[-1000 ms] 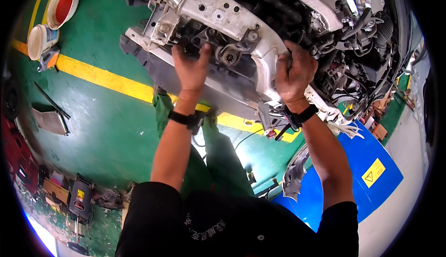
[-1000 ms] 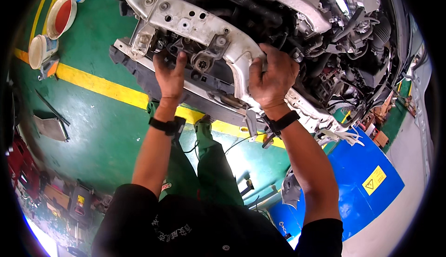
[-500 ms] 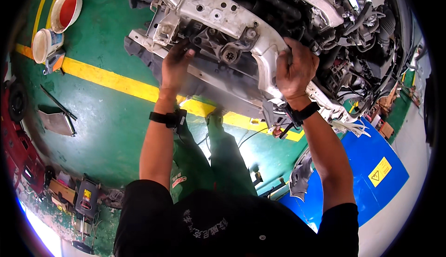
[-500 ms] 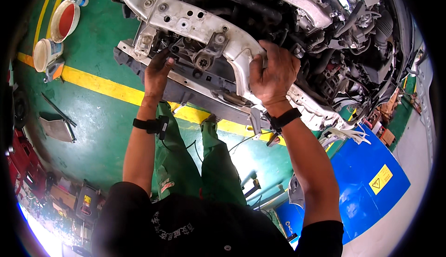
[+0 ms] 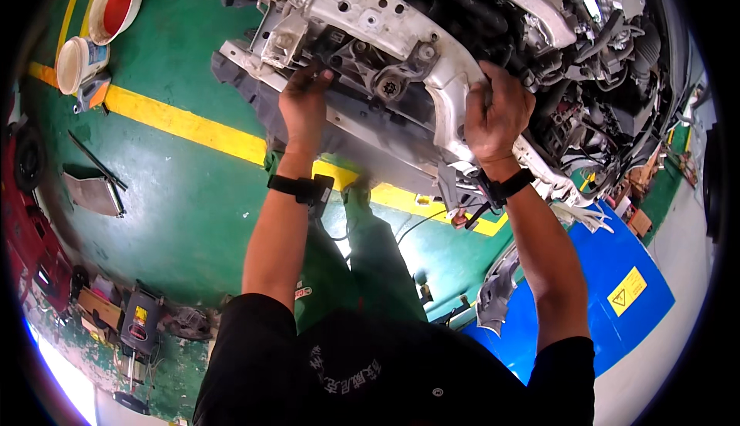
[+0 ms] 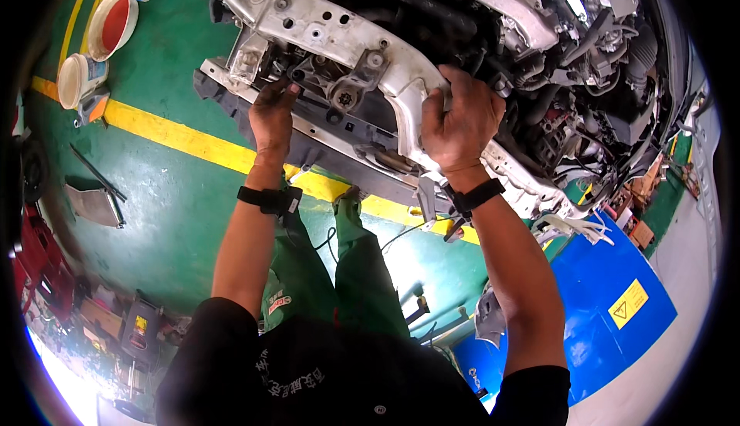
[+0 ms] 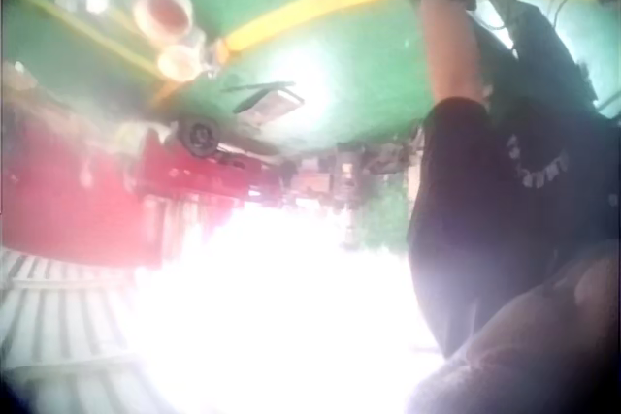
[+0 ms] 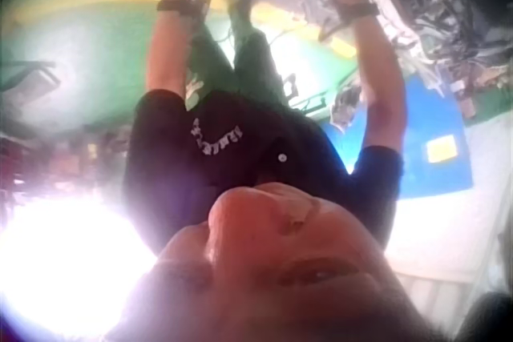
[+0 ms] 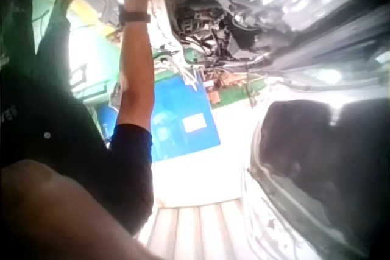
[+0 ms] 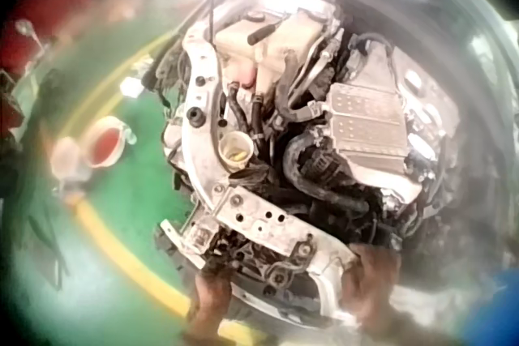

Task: The person disconnects wiring harnesses from the back of a car headlight assembly and removes it from the vehicle's frame.

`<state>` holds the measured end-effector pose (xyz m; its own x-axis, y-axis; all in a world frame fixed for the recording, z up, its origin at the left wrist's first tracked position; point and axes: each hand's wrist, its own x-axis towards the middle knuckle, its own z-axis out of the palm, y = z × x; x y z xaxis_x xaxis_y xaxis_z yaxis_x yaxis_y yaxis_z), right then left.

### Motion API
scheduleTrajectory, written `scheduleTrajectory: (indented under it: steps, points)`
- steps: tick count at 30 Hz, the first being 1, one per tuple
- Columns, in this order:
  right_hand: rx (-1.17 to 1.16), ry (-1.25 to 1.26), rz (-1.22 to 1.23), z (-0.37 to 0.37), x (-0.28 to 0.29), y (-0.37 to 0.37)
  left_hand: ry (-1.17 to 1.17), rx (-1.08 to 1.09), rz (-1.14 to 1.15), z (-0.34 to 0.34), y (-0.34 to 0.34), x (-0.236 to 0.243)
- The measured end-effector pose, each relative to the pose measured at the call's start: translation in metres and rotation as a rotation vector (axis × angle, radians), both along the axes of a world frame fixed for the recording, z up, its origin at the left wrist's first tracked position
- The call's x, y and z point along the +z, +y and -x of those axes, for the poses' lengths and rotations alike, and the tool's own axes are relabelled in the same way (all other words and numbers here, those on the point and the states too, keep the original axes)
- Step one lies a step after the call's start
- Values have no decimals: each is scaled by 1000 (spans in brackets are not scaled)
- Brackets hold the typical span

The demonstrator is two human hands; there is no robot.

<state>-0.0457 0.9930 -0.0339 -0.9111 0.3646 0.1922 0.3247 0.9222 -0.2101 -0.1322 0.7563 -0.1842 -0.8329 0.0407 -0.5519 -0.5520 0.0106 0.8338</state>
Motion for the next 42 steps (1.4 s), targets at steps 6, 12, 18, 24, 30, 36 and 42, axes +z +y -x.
scheduleTrajectory:
  steps: [6, 12, 18, 24, 30, 36, 42]
  points:
    - [-17, -21, -18, -2, 0, 0, 30, -67, 31, 0, -6, -3]
    - [-10, -43, -43, 1, 0, -1, 90, -31, 26, 0, -6, -7]
    - [41, 36, -60, 1, -5, -1, 93, -93, 110, 5, -11, -5]
    - [41, 16, -76, -1, -7, 2, 58, -274, 306, 4, -31, 16]
    - [38, -13, -76, -3, -5, 2, 98, -234, 376, -58, -109, -10]
    - [53, -17, 14, -5, -9, 8, -34, -181, 300, -73, -113, -11]
    - [77, -2, 91, 0, -6, 8, -178, -144, 147, -76, -82, -3]
